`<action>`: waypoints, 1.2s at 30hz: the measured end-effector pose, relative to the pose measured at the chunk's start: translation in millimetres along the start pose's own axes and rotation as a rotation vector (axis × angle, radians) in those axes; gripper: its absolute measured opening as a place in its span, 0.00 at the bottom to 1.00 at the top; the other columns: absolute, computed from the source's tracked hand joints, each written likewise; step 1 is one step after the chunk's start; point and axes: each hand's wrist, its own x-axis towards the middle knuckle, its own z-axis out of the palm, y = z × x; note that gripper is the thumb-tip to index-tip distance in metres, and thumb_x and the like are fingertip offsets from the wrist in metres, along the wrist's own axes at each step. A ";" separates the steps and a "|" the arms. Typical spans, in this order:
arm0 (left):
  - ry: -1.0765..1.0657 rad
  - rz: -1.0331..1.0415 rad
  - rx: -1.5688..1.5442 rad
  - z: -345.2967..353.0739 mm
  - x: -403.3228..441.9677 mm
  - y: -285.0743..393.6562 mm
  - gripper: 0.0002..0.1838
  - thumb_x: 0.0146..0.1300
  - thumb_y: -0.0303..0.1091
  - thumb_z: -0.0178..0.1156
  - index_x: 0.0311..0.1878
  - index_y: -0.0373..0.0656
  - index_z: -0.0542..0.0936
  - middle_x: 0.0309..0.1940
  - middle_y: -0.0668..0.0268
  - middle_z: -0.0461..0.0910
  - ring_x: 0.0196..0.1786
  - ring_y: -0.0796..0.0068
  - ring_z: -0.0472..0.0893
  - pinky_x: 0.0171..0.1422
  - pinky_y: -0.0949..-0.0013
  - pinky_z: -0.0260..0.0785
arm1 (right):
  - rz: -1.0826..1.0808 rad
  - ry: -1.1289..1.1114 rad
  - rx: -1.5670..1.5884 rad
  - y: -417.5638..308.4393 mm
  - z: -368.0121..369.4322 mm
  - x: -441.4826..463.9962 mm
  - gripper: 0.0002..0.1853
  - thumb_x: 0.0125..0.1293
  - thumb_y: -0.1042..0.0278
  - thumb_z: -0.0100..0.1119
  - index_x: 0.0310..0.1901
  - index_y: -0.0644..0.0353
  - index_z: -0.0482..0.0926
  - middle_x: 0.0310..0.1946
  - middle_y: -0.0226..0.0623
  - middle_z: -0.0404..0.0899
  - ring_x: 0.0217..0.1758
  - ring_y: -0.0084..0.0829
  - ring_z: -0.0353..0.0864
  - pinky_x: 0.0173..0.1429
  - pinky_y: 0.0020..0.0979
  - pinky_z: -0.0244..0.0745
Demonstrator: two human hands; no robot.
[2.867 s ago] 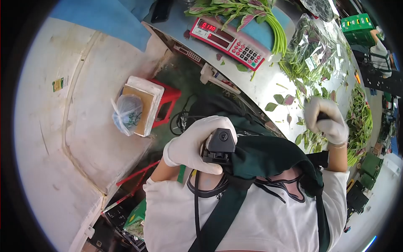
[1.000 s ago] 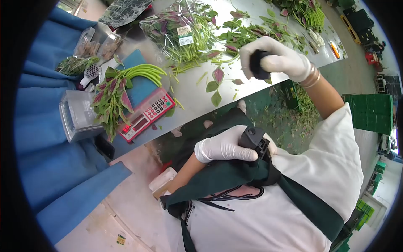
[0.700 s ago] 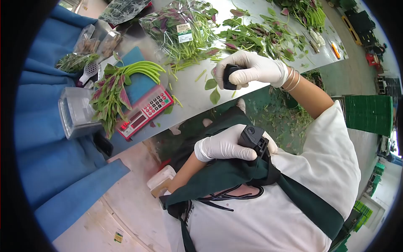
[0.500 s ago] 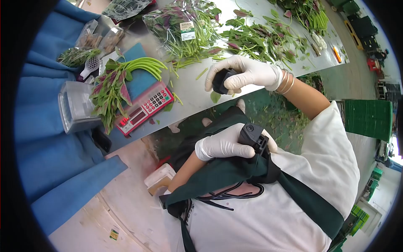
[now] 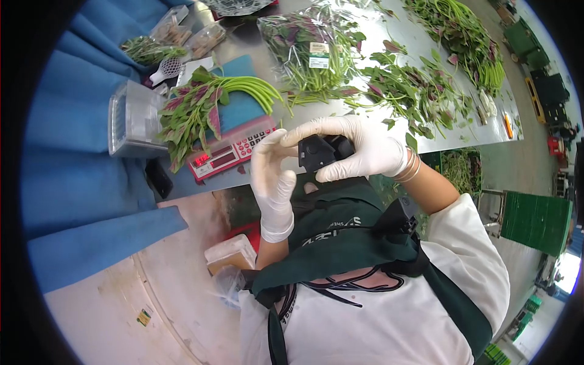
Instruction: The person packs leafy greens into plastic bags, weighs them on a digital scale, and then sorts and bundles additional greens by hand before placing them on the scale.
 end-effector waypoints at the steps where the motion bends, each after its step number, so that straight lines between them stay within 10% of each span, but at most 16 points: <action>1: 0.027 0.065 0.062 0.7 -1.1 3.8 0.38 0.52 0.51 0.64 0.58 0.34 0.63 0.47 0.61 0.70 0.46 0.71 0.72 0.54 0.67 0.63 | 0.041 -0.016 0.014 -0.5 -0.1 1.1 0.26 0.51 0.70 0.66 0.54 0.54 0.73 0.42 0.25 0.76 0.39 0.13 0.72 0.24 0.14 0.71; 14: 0.004 0.575 0.566 -20.2 2.6 7.2 0.26 0.40 0.23 0.65 0.47 0.43 0.72 0.42 0.59 0.70 0.40 0.66 0.73 0.45 0.68 0.68 | 0.009 -0.112 0.185 5.1 2.6 18.6 0.28 0.51 0.69 0.67 0.55 0.61 0.71 0.48 0.29 0.75 0.51 0.19 0.69 0.56 0.24 0.66; 22: -0.020 0.646 0.710 -16.6 11.1 11.1 0.24 0.38 0.20 0.62 0.43 0.43 0.74 0.39 0.60 0.71 0.40 0.64 0.74 0.45 0.67 0.68 | -0.014 -0.107 0.197 6.2 -0.2 23.8 0.26 0.51 0.70 0.67 0.53 0.62 0.72 0.47 0.30 0.75 0.49 0.20 0.71 0.55 0.25 0.66; 26: 0.065 0.536 0.655 -30.7 4.4 1.6 0.25 0.40 0.16 0.54 0.48 0.38 0.71 0.39 0.61 0.70 0.39 0.67 0.72 0.47 0.68 0.65 | 0.106 -0.047 0.256 33.5 11.6 35.1 0.17 0.54 0.71 0.62 0.47 0.61 0.74 0.40 0.30 0.77 0.43 0.18 0.72 0.49 0.24 0.69; 30: 0.522 0.182 0.341 -63.4 -20.7 -24.4 0.25 0.49 0.15 0.51 0.54 0.35 0.68 0.39 0.67 0.68 0.36 0.82 0.67 0.46 0.76 0.62 | 0.329 -0.328 -0.300 153.3 55.3 32.0 0.14 0.55 0.60 0.59 0.40 0.59 0.76 0.27 0.31 0.75 0.32 0.24 0.75 0.40 0.28 0.72; 34: 0.872 -0.047 0.443 -105.1 -83.6 -39.2 0.23 0.54 0.18 0.53 0.56 0.39 0.68 0.41 0.68 0.70 0.34 0.83 0.66 0.44 0.78 0.62 | 0.916 -0.595 -0.196 233.7 88.3 9.8 0.13 0.56 0.57 0.59 0.39 0.55 0.77 0.23 0.29 0.73 0.25 0.19 0.72 0.29 0.21 0.68; 36: 1.034 -0.132 0.487 -111.9 -122.6 -49.1 0.21 0.56 0.20 0.53 0.55 0.41 0.70 0.42 0.68 0.71 0.35 0.84 0.66 0.43 0.79 0.63 | 0.878 -0.538 -0.158 259.5 90.2 -2.5 0.12 0.58 0.58 0.58 0.38 0.57 0.77 0.22 0.28 0.73 0.23 0.18 0.71 0.27 0.21 0.67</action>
